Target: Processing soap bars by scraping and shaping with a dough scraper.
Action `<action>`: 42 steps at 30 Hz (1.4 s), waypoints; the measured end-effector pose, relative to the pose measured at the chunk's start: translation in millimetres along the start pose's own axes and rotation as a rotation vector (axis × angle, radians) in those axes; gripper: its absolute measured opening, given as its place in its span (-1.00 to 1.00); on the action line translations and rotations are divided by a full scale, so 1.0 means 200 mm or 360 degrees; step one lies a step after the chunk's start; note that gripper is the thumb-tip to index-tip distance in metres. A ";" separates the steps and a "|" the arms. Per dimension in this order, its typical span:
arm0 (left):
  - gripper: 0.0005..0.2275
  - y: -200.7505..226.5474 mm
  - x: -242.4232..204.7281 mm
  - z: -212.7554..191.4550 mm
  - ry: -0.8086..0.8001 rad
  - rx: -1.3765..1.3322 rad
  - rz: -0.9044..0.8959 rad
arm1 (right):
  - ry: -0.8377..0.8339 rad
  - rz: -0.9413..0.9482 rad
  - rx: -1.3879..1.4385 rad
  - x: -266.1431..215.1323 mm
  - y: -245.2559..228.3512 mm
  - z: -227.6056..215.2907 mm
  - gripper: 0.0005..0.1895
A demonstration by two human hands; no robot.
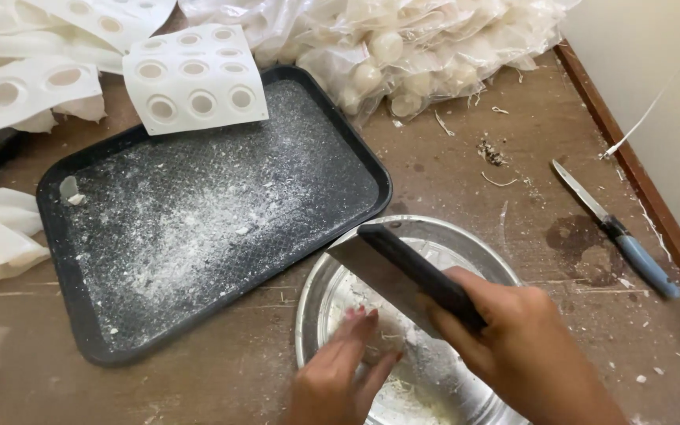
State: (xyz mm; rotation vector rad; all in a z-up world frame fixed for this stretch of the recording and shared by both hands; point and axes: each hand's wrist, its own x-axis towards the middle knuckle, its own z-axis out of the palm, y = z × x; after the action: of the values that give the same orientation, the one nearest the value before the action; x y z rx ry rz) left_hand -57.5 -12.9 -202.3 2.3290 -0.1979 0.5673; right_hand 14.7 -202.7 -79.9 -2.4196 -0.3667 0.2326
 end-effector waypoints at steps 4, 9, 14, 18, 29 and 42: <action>-0.61 -0.02 -0.07 0.04 -0.0165 -0.0063 -0.0209 | -0.0056 0.0207 -0.0239 -0.05 0.06 -0.03 -0.74; -0.59 0.03 -0.06 0.03 -0.0212 -0.0001 -0.0304 | -0.0264 0.0152 -0.0305 -0.08 0.17 -0.02 -0.71; -0.58 0.07 -0.06 0.04 -0.0139 0.0004 -0.0322 | -0.0264 -0.0204 -0.0030 -0.13 0.23 -0.01 -0.83; -0.54 0.07 -0.06 0.06 -0.0013 -0.0088 -0.0377 | -0.0534 0.0200 -0.0350 -0.05 0.11 -0.02 -0.78; -0.59 0.07 -0.08 0.07 0.0093 -0.0168 -0.0325 | -0.0570 0.0097 -0.0515 0.03 -0.06 0.01 -0.78; -0.53 0.09 -0.01 -0.01 -0.0103 -0.0183 -0.0534 | -0.0312 -0.0001 -0.0232 0.05 -0.05 0.00 -0.76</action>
State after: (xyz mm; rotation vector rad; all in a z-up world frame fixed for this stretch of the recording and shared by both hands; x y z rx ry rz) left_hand -66.4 -25.2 -190.7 2.2060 0.1265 0.3056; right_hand 21.7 -192.4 -73.7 -2.5465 -0.4868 0.4596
